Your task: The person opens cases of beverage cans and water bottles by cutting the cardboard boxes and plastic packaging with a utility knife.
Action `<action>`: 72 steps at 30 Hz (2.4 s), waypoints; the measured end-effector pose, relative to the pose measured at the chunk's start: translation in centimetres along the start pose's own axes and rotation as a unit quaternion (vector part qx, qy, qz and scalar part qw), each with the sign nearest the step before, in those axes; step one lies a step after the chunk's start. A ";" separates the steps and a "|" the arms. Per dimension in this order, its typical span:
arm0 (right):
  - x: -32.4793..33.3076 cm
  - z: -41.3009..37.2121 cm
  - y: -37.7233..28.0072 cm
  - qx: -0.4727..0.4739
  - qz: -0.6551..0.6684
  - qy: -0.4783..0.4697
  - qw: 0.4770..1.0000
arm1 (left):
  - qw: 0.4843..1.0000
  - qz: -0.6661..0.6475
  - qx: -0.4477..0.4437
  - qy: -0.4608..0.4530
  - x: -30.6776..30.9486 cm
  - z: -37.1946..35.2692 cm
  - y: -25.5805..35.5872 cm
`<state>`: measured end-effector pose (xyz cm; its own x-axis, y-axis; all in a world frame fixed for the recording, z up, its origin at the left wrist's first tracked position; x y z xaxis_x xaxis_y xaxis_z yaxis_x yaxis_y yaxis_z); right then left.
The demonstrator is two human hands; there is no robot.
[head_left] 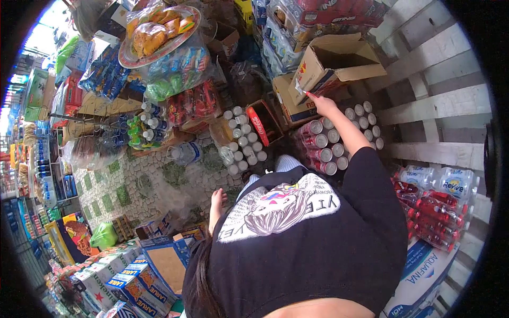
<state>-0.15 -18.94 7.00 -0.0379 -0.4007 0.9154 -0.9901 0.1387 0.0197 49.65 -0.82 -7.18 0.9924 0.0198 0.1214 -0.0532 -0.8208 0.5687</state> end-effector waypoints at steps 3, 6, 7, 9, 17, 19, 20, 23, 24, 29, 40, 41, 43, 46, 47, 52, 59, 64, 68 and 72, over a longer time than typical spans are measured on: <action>-0.4 -0.5 -0.1 -0.027 0.033 0.012 0.999 | 1.000 -0.009 0.011 0.005 -0.1 0.1 -0.2; -2.0 -0.4 0.0 -0.029 0.142 0.031 0.989 | 0.999 -0.040 -0.001 0.008 -0.3 -0.2 -0.5; -1.1 -1.2 -0.8 -0.055 0.168 0.003 0.984 | 0.999 -0.041 0.000 0.009 -0.1 0.1 -1.2; -2.6 -0.6 -0.7 -0.069 0.200 0.010 0.977 | 1.000 0.025 -0.008 -0.010 0.3 0.8 -2.1; -2.9 -0.9 -1.0 -0.138 0.273 0.018 0.952 | 1.000 -0.005 0.005 -0.004 0.3 0.4 -0.6; -2.8 -0.6 -1.1 -0.134 0.272 0.012 0.953 | 1.000 0.005 0.005 0.005 0.2 0.3 -0.1; -2.8 -0.5 -1.2 -0.128 0.270 0.006 0.954 | 1.000 0.011 0.003 0.007 0.3 1.0 -0.7; -2.6 -0.5 -1.5 -0.130 0.280 0.005 0.951 | 1.000 0.019 -0.001 0.007 0.5 1.6 -1.0; -2.4 -0.5 -1.6 -0.129 0.280 0.005 0.951 | 1.000 0.021 -0.004 0.004 0.4 1.5 -0.8; -2.1 -0.7 -2.4 -0.146 0.268 0.020 0.952 | 1.000 0.016 0.013 0.005 0.4 1.1 -0.9; -2.2 0.0 -1.2 -0.116 0.260 0.016 0.959 | 1.000 0.015 0.022 -0.008 -0.5 0.4 0.3; -2.1 0.3 -1.3 -0.110 0.261 0.014 0.959 | 1.000 0.020 0.020 -0.012 -0.5 0.9 -0.1; -2.1 0.7 -1.2 -0.102 0.256 0.018 0.961 | 0.999 0.037 0.009 -0.039 -0.1 1.9 -0.8; -1.0 1.0 -1.2 -0.089 0.232 0.008 0.969 | 0.999 0.011 -0.012 -0.044 -0.4 2.6 -1.2; -0.8 1.2 -1.0 -0.088 0.221 -0.002 0.971 | 0.999 0.009 -0.002 -0.042 -0.7 2.5 -0.8; 0.5 0.4 -1.1 -0.068 0.176 -0.016 0.982 | 0.999 0.034 -0.001 -0.010 -2.0 1.9 1.7; 0.3 -0.1 -0.8 0.006 0.097 0.032 0.995 | 0.992 0.116 -0.028 -0.031 -3.9 1.7 5.9; 0.7 -0.2 -0.3 0.012 0.045 0.012 0.999 | 0.993 0.087 -0.062 -0.043 -5.8 3.3 5.4; 0.2 0.3 0.2 0.020 0.021 -0.010 1.000 | 0.992 0.094 -0.066 -0.051 -7.0 3.4 4.8; 0.5 0.4 0.6 0.031 -0.006 -0.019 0.999 | 0.991 0.081 -0.051 -0.091 -8.0 4.6 3.5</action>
<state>-0.78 -19.40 7.30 -0.0291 -0.4357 0.8996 -0.9969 0.0782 0.0056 42.04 -6.47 -9.92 0.9729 -0.2191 0.0746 -0.2158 -0.7423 0.6344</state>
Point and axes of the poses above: each hand's wrist, its own z-axis towards the middle knuckle, its own x-axis out of the back of the hand, y = z × x, the point moved 3 cm from there along z, towards the middle knuckle, and after that the axes turned 7 degrees about -x, right-handed, at the moved point
